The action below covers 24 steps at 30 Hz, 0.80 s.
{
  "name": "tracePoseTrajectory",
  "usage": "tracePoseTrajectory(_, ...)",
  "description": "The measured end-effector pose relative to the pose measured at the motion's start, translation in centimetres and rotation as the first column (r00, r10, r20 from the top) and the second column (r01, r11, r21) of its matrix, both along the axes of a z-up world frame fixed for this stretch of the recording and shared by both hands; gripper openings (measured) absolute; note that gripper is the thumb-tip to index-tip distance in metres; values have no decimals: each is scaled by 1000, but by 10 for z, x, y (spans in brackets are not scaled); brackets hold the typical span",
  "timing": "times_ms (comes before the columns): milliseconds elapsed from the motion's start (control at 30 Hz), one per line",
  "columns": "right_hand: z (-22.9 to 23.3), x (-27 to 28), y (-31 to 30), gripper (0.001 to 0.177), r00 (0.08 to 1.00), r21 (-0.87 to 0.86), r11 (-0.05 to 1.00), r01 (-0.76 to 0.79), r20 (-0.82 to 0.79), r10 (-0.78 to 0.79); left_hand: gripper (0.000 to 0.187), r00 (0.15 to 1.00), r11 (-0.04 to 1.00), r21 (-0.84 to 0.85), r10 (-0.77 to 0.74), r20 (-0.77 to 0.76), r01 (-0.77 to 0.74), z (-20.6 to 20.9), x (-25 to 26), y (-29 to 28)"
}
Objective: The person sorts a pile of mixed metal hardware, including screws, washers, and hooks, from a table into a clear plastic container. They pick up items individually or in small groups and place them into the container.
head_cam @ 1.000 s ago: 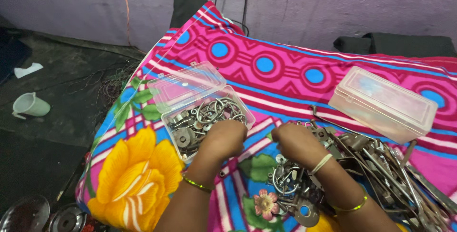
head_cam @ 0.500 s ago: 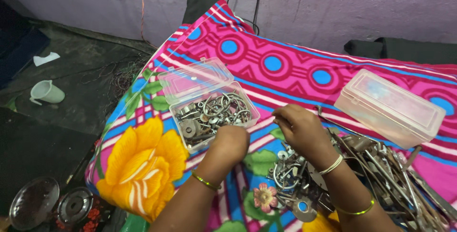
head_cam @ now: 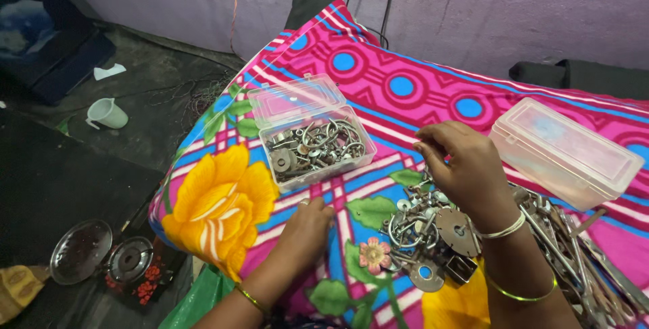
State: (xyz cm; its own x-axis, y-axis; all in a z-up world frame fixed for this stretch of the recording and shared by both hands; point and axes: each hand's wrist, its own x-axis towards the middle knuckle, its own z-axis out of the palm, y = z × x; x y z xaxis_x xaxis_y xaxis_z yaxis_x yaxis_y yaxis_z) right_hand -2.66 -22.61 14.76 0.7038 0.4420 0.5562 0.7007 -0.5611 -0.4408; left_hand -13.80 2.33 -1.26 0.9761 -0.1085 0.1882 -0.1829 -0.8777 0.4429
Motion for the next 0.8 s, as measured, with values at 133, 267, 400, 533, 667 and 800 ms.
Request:
tracePoseTrajectory(133, 0, -5, 3, 16, 999, -5, 999, -41, 30, 41, 21, 998, 998, 28, -58, 36, 57, 2, -7, -3)
tracePoseTrajectory(267, -2, -8, 5, 15, 999, -32, 999, -36, 33, 37, 10, 994, 994, -30, -106, 30, 107, 2, 1, -3)
tracePoseTrajectory(400, -3, -5, 1, 15, 999, -25, 999, -37, -8, 36, 7, 992, 988, -88, -124, 21, 125, -1, 5, -4)
tracePoseTrajectory(533, -5, -1, 0, 16, 999, -51, 998, -29, 21, 30, 15, 997, 997, -58, -45, 56, 49, -6, 7, 1)
tracePoseTrajectory(667, -7, 2, -2, 16, 999, -76, 997, -24, 36, 27, 15, 998, 999, -35, -30, 57, 33, -11, 10, 9)
tracePoseTrajectory(800, -8, 4, -1, 17, 1000, -88, 996, -18, -4, 18, 11, 999, 994, -106, -43, -29, 40, -4, 12, 14)
